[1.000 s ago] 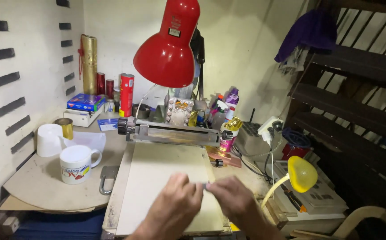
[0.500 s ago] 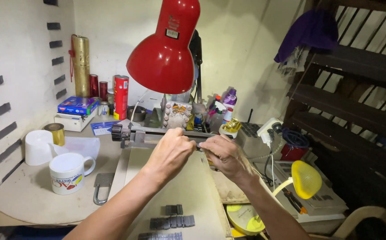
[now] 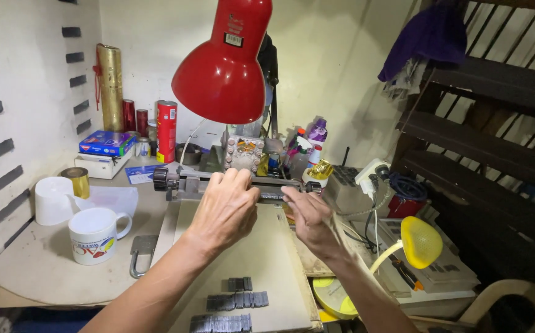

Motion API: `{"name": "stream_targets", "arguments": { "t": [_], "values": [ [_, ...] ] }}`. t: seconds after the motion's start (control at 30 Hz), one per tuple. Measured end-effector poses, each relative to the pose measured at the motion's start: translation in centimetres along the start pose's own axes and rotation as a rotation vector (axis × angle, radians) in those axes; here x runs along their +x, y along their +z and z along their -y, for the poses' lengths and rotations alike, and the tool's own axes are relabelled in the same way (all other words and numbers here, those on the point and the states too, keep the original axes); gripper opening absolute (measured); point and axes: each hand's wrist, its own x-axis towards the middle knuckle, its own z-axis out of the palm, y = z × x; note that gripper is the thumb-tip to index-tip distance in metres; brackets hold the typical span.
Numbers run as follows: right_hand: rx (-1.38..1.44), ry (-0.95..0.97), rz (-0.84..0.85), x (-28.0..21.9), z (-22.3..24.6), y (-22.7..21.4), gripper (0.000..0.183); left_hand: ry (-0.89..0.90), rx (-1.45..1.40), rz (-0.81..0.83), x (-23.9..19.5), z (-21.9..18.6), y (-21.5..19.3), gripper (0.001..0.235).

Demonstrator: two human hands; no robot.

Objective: Arranging metal type blocks and adjusting a manual hot foil stamping machine to prepare for book cover stamping.

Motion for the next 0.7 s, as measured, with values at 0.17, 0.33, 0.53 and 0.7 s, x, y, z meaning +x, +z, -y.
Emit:
{"name": "stream_targets", "arguments": {
  "t": [0.17,0.33,0.53,0.7],
  "values": [
    [-0.007,-0.014,-0.189,1.6,2.8,-1.6,0.032,-0.005,-0.033,0.075,0.2,-0.1,-0.1,0.017],
    [0.035,-0.015,-0.134,0.7,0.8,0.7,0.034,0.030,0.002,0.035,0.5,-0.1,-0.3,0.015],
    [0.221,0.188,-0.192,0.6,7.6,-3.1,0.023,0.033,0.008,-0.060,-1.4,0.6,-0.5,0.021],
    [0.136,0.218,0.177,-4.8,9.3,-5.1,0.021,-0.007,-0.251,-0.025,-6.6,0.3,-7.1,0.015]
  ]
}}
